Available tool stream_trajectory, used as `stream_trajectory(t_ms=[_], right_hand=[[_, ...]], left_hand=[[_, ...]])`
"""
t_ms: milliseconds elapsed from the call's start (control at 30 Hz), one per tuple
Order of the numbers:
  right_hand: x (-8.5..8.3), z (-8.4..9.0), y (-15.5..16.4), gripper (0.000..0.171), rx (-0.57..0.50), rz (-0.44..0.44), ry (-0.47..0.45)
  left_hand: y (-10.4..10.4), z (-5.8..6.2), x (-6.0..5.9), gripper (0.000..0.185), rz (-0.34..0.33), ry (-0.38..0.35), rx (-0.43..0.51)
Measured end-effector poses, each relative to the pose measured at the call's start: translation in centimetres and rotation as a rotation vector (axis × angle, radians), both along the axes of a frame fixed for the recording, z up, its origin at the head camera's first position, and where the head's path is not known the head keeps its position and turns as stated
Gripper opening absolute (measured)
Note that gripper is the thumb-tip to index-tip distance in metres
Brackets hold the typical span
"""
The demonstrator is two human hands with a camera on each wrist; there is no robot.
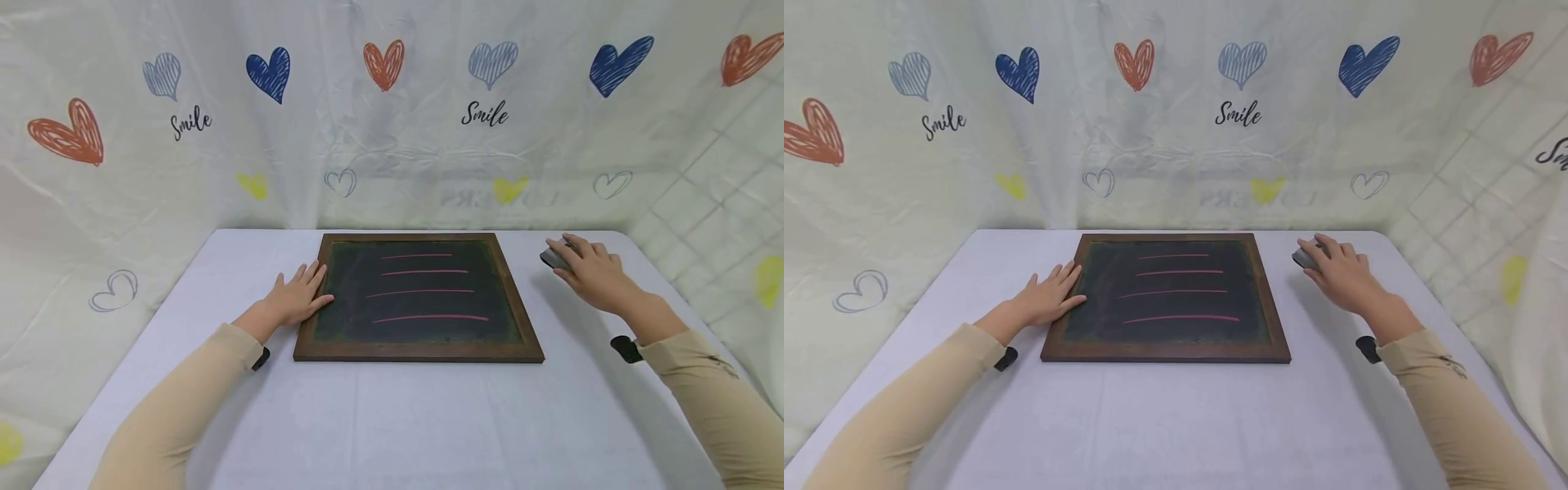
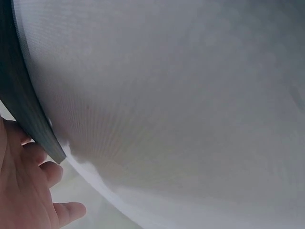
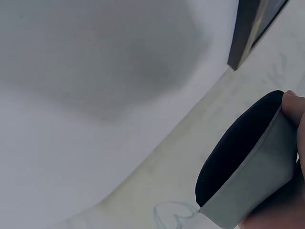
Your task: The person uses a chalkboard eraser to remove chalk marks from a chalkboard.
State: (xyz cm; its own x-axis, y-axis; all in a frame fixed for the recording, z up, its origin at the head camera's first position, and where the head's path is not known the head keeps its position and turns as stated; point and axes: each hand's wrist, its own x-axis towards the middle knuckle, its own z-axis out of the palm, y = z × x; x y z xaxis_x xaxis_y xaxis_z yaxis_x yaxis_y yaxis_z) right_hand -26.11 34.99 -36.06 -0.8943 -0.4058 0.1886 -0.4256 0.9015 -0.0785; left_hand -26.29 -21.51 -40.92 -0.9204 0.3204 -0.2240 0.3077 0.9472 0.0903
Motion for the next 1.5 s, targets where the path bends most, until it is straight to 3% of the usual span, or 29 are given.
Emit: stream_trajectory(t_ms=[600, 867, 1233, 1500], right_hand=[[1.8, 0.7, -4.7, 0.058, -0.043, 0.236, 0.067], [2.5, -0.1, -6.4, 0.061, -0.031, 0.313, 0.013], [3.5, -1.0, -7.6, 0.058, -0.091, 0.466, -0.022], [4.3, -2.0, -7.9, 0.052, -0.066, 0.531, -0.086]], left_hand=[[0.2, -0.3, -0.2, 0.081, 0.007, 0.005, -0.003], [0.0, -0.4, 0.1, 0.081, 0.005, -0.005, 0.01], [0.3, 0.4, 0.0, 0.081, -0.003, 0.007, 0.016], [0.3, 0.5, 0.3, 0.081, 0.005, -0.003, -0.002]])
